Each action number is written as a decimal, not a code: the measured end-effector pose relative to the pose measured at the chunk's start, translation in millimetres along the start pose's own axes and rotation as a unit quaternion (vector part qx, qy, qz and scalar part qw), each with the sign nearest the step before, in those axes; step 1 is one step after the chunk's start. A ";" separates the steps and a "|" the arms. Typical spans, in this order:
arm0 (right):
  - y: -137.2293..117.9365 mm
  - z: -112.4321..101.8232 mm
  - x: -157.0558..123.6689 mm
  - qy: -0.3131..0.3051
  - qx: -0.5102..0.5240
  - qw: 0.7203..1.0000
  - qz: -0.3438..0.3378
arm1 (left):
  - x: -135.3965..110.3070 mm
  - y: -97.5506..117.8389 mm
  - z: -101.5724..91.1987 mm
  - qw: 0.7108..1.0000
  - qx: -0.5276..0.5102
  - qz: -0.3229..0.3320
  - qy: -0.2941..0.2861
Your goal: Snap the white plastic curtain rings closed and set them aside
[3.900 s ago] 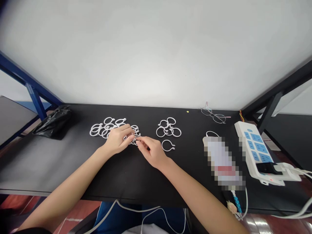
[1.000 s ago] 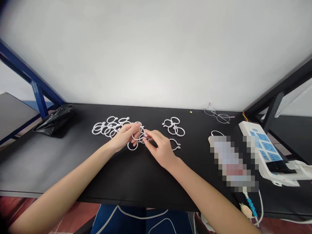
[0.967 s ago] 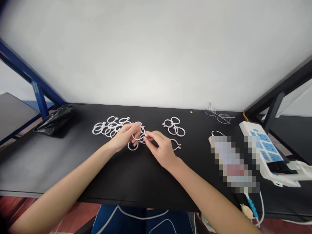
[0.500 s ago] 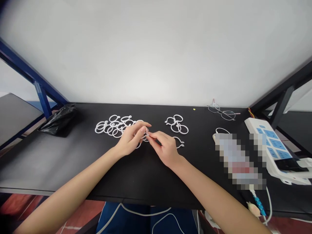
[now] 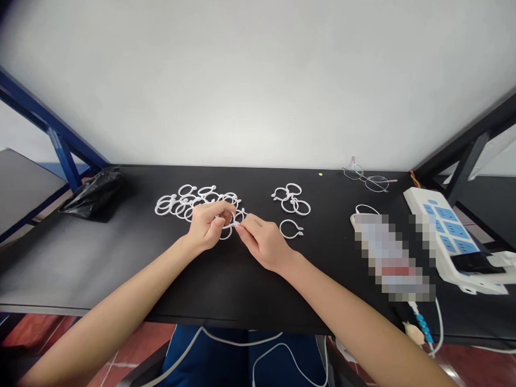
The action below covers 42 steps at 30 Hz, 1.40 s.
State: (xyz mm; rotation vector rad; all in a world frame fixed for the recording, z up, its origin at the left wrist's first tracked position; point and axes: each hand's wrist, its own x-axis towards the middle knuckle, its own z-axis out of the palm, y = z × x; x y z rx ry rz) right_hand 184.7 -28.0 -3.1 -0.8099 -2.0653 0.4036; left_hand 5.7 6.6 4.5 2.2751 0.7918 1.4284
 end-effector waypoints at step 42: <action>-7.1 5.4 -7.3 -0.057 0.086 0.994 0.031 | 1.4 7.0 -1.5 0.998 -0.046 -0.023 -0.045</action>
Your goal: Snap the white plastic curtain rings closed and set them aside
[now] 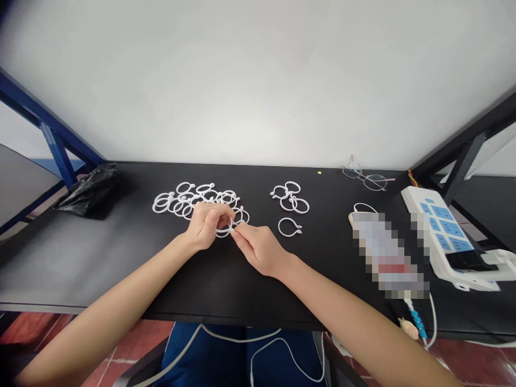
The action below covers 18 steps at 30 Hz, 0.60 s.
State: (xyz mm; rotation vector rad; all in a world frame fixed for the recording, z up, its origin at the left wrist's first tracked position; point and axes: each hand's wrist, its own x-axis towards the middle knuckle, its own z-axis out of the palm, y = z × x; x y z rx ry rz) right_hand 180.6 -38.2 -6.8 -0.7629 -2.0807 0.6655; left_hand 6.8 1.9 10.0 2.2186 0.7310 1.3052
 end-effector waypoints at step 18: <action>4.0 0.2 -1.1 0.054 0.032 0.998 0.020 | -2.0 -4.8 2.5 0.996 0.059 0.061 0.004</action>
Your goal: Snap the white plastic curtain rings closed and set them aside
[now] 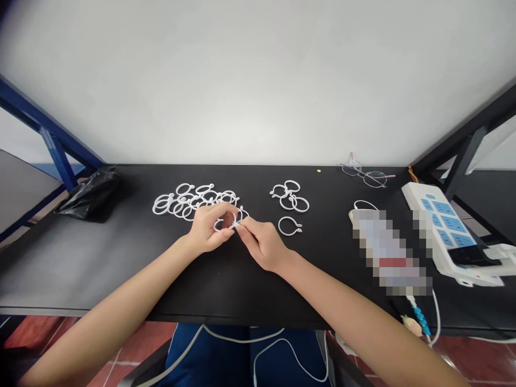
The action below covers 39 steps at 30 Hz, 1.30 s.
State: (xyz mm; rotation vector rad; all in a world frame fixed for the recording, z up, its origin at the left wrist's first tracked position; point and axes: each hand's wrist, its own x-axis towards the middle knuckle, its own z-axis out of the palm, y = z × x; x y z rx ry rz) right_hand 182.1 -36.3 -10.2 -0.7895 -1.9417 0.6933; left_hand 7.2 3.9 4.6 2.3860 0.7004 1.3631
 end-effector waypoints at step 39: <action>-6.8 -28.2 15.2 -0.098 -0.439 0.874 0.183 | 7.7 -23.8 -11.8 0.966 0.246 -0.074 -0.036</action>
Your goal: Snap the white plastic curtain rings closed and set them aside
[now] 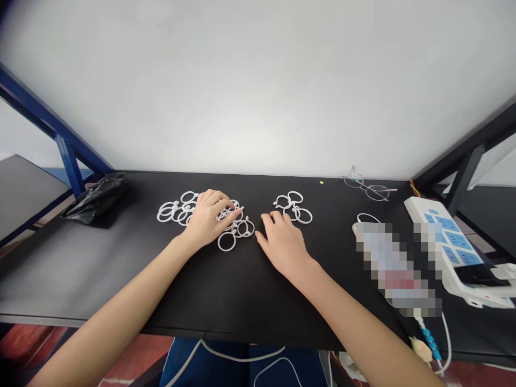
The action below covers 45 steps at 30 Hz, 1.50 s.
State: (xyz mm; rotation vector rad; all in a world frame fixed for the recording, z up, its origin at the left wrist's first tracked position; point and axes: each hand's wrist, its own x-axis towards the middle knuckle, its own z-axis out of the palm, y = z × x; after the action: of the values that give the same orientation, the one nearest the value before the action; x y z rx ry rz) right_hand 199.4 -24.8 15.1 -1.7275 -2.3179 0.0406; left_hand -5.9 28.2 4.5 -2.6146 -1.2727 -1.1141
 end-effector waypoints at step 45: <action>-7.1 6.8 2.5 0.361 0.311 0.849 -0.229 | 0.4 39.6 -1.5 0.828 -0.505 -0.235 -0.068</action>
State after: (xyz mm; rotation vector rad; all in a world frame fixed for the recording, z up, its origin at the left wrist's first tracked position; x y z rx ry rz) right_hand 190.7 -23.7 10.2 -0.6715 -1.7792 0.0388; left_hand 20.9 1.6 16.5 -3.1420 -1.7739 -2.2354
